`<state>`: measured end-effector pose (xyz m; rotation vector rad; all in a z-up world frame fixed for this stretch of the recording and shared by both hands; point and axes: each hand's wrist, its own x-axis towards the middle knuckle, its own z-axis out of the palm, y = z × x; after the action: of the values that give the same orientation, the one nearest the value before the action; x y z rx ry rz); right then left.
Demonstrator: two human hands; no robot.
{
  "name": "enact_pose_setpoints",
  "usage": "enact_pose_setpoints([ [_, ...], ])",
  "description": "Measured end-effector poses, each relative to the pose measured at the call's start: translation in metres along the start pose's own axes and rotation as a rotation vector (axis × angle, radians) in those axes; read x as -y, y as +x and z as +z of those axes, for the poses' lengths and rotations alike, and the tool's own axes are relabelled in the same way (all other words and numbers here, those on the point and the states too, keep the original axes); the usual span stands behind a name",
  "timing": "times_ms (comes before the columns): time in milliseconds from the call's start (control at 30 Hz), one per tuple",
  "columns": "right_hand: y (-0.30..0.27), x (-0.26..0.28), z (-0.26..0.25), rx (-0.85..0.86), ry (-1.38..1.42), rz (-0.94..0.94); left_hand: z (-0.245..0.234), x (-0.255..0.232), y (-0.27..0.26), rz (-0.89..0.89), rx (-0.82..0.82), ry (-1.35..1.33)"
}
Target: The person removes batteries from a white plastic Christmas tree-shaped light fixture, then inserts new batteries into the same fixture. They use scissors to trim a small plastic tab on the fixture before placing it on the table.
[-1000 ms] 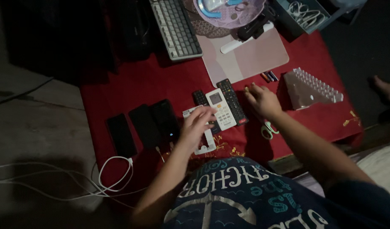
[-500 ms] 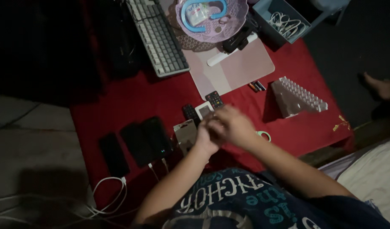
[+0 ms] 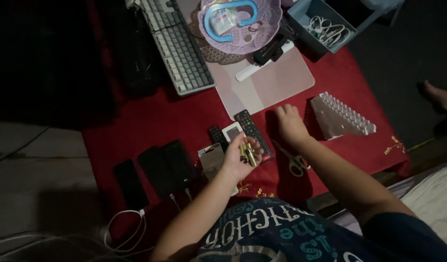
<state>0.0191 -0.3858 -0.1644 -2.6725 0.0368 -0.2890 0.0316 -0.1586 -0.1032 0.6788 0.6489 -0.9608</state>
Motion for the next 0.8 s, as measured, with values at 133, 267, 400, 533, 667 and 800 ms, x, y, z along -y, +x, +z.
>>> enact_pose_setpoints([
  [133, -0.003, -0.002, 0.002, 0.095, 0.068, 0.001, 0.0, -0.005, 0.015, -0.06, 0.034, -0.106],
  [267, 0.012, 0.02, -0.021, 0.085, 0.278, 0.168, 0.01, -0.007, 0.02, -0.075, 0.011, -0.141],
  [400, 0.016, 0.075, -0.066, 0.296, 0.692, 0.19, 0.029, -0.01, 0.015, -0.05, -0.104, -0.124],
  [533, 0.019, 0.101, -0.103, 0.285, 0.776, -0.129, 0.035, -0.015, 0.01, -0.063, 0.077, -0.141],
  [667, 0.051, 0.059, -0.095, 0.24, 0.645, 0.086, 0.026, -0.017, 0.022, -0.086, 0.168, -0.217],
  [800, 0.111, -0.026, -0.081, -0.108, 0.276, 0.367, 0.009, -0.015, 0.027, -0.134, 0.315, -0.271],
])
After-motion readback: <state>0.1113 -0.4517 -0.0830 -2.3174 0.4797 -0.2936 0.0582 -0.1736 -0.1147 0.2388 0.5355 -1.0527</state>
